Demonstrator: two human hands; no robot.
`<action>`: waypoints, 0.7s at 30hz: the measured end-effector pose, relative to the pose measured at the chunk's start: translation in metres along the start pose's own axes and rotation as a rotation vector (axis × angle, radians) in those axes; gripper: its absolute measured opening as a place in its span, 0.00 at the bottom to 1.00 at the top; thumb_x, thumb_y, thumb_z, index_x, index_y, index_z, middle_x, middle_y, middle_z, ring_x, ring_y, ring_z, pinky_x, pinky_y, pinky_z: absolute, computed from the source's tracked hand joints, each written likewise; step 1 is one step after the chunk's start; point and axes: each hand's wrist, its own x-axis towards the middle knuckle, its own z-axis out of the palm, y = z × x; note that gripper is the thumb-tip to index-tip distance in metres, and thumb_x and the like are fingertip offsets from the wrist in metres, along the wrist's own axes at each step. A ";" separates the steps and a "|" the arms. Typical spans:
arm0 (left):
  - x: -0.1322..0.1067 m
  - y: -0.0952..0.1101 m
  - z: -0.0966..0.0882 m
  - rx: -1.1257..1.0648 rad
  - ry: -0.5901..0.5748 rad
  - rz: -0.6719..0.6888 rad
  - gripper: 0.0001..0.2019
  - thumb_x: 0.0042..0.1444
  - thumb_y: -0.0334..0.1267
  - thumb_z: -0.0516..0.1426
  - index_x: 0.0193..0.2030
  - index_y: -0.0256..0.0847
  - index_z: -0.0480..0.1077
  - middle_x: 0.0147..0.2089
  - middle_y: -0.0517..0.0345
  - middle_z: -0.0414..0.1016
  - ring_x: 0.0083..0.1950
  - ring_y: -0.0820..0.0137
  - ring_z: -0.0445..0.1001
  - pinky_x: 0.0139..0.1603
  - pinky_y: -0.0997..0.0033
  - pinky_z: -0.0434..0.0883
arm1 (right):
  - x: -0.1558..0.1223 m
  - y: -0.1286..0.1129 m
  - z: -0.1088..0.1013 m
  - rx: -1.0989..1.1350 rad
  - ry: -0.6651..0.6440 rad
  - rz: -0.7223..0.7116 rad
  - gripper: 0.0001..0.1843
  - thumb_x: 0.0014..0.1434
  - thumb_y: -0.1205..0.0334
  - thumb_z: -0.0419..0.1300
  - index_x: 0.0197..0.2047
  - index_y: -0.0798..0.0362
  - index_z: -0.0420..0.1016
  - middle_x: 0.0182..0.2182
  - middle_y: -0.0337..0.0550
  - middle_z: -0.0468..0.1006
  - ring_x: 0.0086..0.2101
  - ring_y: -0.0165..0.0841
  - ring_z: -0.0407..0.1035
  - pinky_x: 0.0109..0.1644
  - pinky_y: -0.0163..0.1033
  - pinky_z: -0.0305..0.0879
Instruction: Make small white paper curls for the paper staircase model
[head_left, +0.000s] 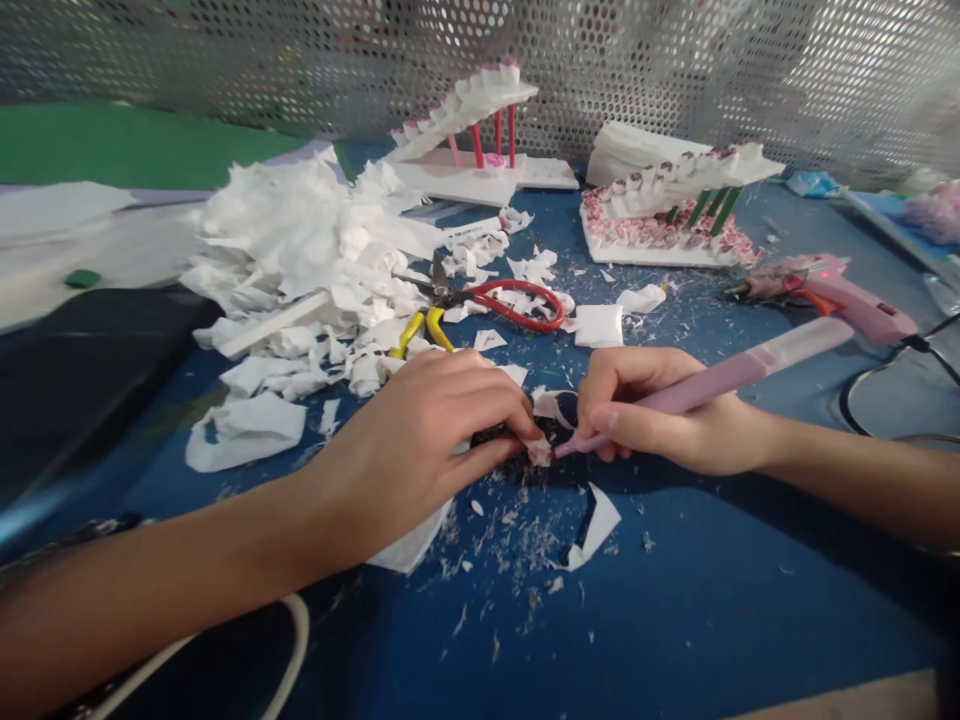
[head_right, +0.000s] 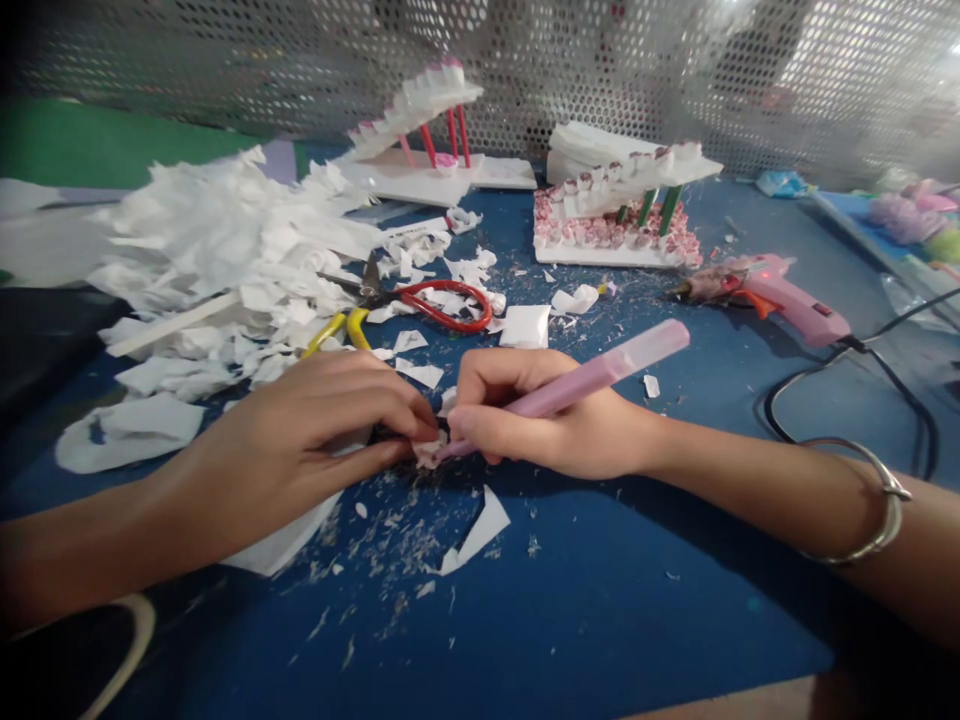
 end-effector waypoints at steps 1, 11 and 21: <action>0.000 0.000 0.000 0.009 -0.012 0.001 0.07 0.57 0.34 0.51 0.32 0.43 0.68 0.34 0.60 0.74 0.37 0.69 0.68 0.39 0.67 0.58 | 0.000 0.000 0.000 -0.009 -0.004 -0.008 0.09 0.58 0.64 0.55 0.28 0.59 0.66 0.23 0.35 0.68 0.24 0.20 0.62 0.26 0.26 0.58; 0.002 -0.001 -0.004 -0.021 -0.075 -0.045 0.06 0.56 0.36 0.52 0.31 0.43 0.69 0.34 0.63 0.74 0.38 0.70 0.69 0.42 0.68 0.59 | -0.001 0.000 0.000 -0.043 -0.060 -0.013 0.08 0.58 0.65 0.55 0.28 0.59 0.66 0.24 0.37 0.68 0.25 0.21 0.62 0.28 0.27 0.58; 0.003 -0.001 -0.005 -0.049 -0.091 -0.060 0.05 0.56 0.35 0.53 0.32 0.43 0.68 0.34 0.64 0.73 0.38 0.71 0.69 0.43 0.68 0.58 | -0.001 0.000 0.001 -0.028 0.007 -0.015 0.09 0.58 0.65 0.54 0.27 0.59 0.65 0.24 0.37 0.68 0.25 0.20 0.62 0.27 0.26 0.59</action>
